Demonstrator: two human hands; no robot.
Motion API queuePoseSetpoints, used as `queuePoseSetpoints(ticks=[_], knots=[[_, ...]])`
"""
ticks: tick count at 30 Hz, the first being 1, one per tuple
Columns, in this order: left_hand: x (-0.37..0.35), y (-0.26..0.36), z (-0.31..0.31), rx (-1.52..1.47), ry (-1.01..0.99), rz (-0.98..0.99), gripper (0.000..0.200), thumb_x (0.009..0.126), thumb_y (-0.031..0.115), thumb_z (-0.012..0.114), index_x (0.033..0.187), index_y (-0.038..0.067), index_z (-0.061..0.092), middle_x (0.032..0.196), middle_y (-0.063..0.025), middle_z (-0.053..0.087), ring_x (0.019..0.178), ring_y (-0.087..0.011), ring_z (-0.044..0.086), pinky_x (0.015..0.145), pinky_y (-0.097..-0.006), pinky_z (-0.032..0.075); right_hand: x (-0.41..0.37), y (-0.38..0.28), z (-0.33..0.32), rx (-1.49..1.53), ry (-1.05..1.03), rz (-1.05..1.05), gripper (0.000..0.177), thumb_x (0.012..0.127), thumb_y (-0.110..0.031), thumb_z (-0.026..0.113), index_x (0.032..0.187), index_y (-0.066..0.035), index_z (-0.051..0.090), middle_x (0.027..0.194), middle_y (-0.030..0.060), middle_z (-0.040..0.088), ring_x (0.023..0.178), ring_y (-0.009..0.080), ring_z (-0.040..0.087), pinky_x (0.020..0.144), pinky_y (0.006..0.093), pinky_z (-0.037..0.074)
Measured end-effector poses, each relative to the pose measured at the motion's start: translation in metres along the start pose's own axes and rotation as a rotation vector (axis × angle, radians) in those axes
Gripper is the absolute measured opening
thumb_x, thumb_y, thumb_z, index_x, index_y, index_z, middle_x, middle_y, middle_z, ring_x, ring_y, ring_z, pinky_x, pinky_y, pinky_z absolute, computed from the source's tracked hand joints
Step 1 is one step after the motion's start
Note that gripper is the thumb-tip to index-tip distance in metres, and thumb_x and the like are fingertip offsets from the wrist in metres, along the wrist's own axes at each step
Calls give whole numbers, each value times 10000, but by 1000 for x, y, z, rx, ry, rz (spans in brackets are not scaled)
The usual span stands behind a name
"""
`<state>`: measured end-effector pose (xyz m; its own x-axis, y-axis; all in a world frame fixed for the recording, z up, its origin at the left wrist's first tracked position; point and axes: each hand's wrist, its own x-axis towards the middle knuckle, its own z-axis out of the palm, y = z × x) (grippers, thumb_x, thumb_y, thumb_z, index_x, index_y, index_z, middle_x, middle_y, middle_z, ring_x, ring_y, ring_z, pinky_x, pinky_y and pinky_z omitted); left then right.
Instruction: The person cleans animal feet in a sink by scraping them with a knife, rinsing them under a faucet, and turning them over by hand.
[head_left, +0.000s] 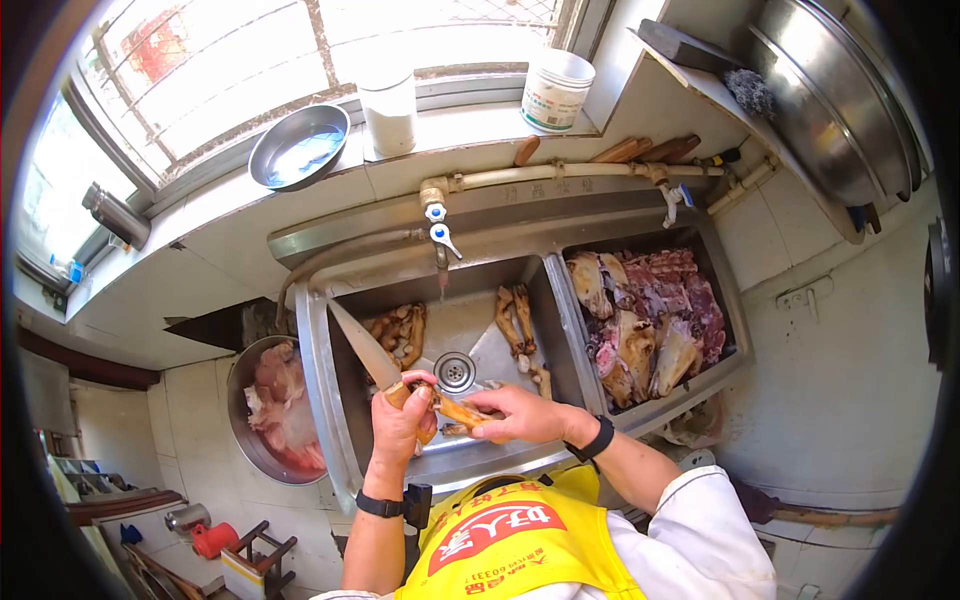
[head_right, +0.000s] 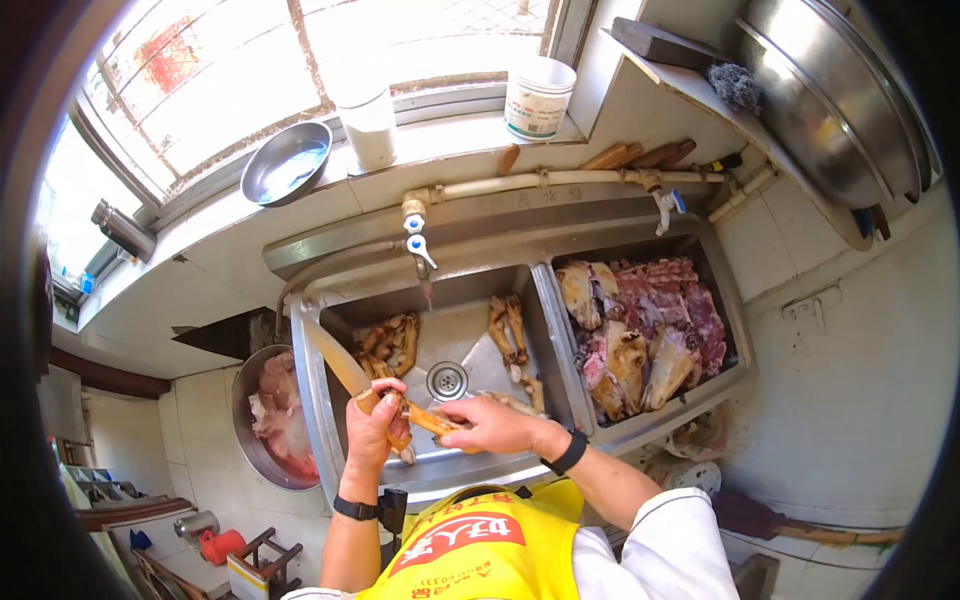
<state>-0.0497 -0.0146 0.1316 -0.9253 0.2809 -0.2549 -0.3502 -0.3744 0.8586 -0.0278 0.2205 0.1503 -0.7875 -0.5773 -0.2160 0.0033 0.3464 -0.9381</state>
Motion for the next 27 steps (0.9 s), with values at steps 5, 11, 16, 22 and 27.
queuePoseSetpoints(ticks=[5,11,16,22,27], knots=[[9,-7,17,-32,408,-16,130,1004,125,641,1070,19,679,722,-12,608,538,-102,540,497,-285,458,13,17,18,415,187,70,439,895,-341,759,1108,20,630,895,239,699,804,391,685,736,426,527],[-12,-32,12,1086,347,330,225,903,77,684,1118,23,646,860,-193,705,756,-352,703,678,-447,550,16,5,7,-225,372,209,487,858,-367,787,1067,30,598,818,273,685,812,444,686,715,490,529],[-16,-48,14,1375,239,326,327,821,52,703,1136,63,617,946,-199,707,821,-431,690,693,-499,552,13,5,10,-307,342,224,441,865,-339,762,1044,26,591,845,290,692,874,494,679,745,547,531],[-16,-53,16,1446,208,354,357,801,48,711,1140,63,598,971,-169,697,819,-412,696,688,-499,559,6,1,6,-317,364,265,420,853,-318,762,1071,5,606,881,274,708,892,485,686,768,555,537],[-14,-58,23,1477,219,343,360,798,54,715,1138,65,599,963,-164,689,809,-403,699,674,-498,557,2,-1,0,-362,358,294,397,858,-299,756,1077,-1,611,884,258,716,908,468,693,775,555,535]])
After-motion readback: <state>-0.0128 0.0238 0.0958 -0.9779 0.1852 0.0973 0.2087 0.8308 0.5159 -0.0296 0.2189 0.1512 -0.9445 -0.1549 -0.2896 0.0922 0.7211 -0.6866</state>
